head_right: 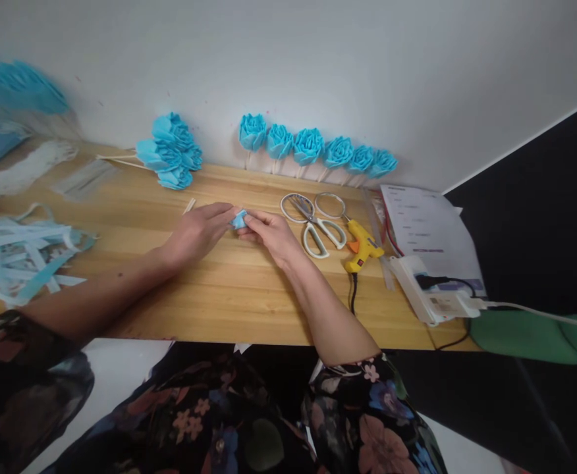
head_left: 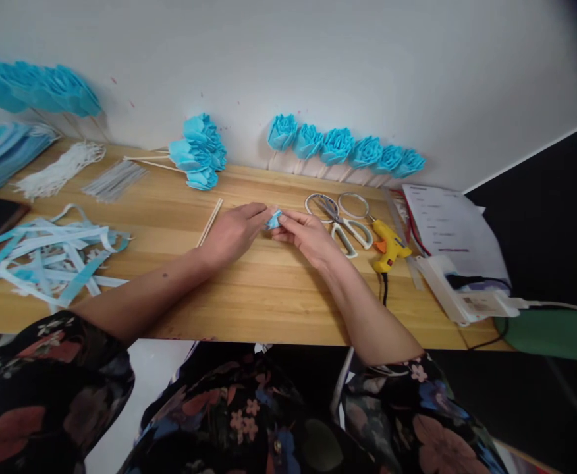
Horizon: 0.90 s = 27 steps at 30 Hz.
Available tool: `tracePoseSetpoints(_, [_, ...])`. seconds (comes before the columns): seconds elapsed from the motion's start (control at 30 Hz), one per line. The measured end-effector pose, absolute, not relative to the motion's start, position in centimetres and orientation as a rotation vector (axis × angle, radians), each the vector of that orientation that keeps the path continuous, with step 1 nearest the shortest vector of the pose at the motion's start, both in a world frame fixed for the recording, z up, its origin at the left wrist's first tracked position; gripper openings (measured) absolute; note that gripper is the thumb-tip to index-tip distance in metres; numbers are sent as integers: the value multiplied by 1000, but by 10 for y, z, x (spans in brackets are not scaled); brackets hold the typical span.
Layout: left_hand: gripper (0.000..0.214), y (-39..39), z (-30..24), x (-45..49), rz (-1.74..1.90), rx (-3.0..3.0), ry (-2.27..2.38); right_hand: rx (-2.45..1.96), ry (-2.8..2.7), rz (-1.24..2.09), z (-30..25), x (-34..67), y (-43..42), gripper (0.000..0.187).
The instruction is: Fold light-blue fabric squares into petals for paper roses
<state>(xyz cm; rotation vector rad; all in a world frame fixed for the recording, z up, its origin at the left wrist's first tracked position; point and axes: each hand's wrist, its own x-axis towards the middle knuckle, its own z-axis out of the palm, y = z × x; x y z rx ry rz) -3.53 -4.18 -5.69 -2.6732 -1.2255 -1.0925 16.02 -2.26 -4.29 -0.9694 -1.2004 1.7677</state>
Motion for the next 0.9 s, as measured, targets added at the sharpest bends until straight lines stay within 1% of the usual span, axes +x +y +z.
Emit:
tracePoseSetpoints(0.17, [38, -43, -55, -36, -1053, -2714, -1266, -989, -1224, 1764, -39, 159, -25, 42])
tracePoseSetpoints(0.27, [37, -45, -54, -34, -1020, -2730, -1277, -1034, -1248, 1735, -40, 158, -25, 44])
tracePoseSetpoints(0.4, [32, -44, -56, -35, -1101, -2773, -1282, -1052, -1223, 1752, -43, 157, -25, 45])
tracePoseSetpoints(0.5, [31, -39, -56, -39, -1292, -2829, -1299, -1043, -1205, 1747, -43, 158, -25, 43])
tracePoseSetpoints(0.57, [40, -36, -55, -42, -1517, -2880, -1385, -1030, -1197, 1709, -42, 159, -24, 43])
tracePoseSetpoints(0.63, [50, -35, -52, -44, -1791, -2951, -1572, -1009, -1187, 1661, -40, 160, -24, 43])
tracePoseSetpoints(0.7, [56, -35, -48, -46, -2041, -2991, -1824, -993, -1176, 1629, -38, 162, -24, 42])
tracePoseSetpoints(0.8, [56, -36, -43, -46, -2255, -2941, -2116, -992, -1185, 1614, -37, 164, -24, 40])
tracePoseSetpoints(0.9, [50, -36, -42, -44, -2336, -2900, -2211, -987, -1216, 1619, -38, 164, -24, 41])
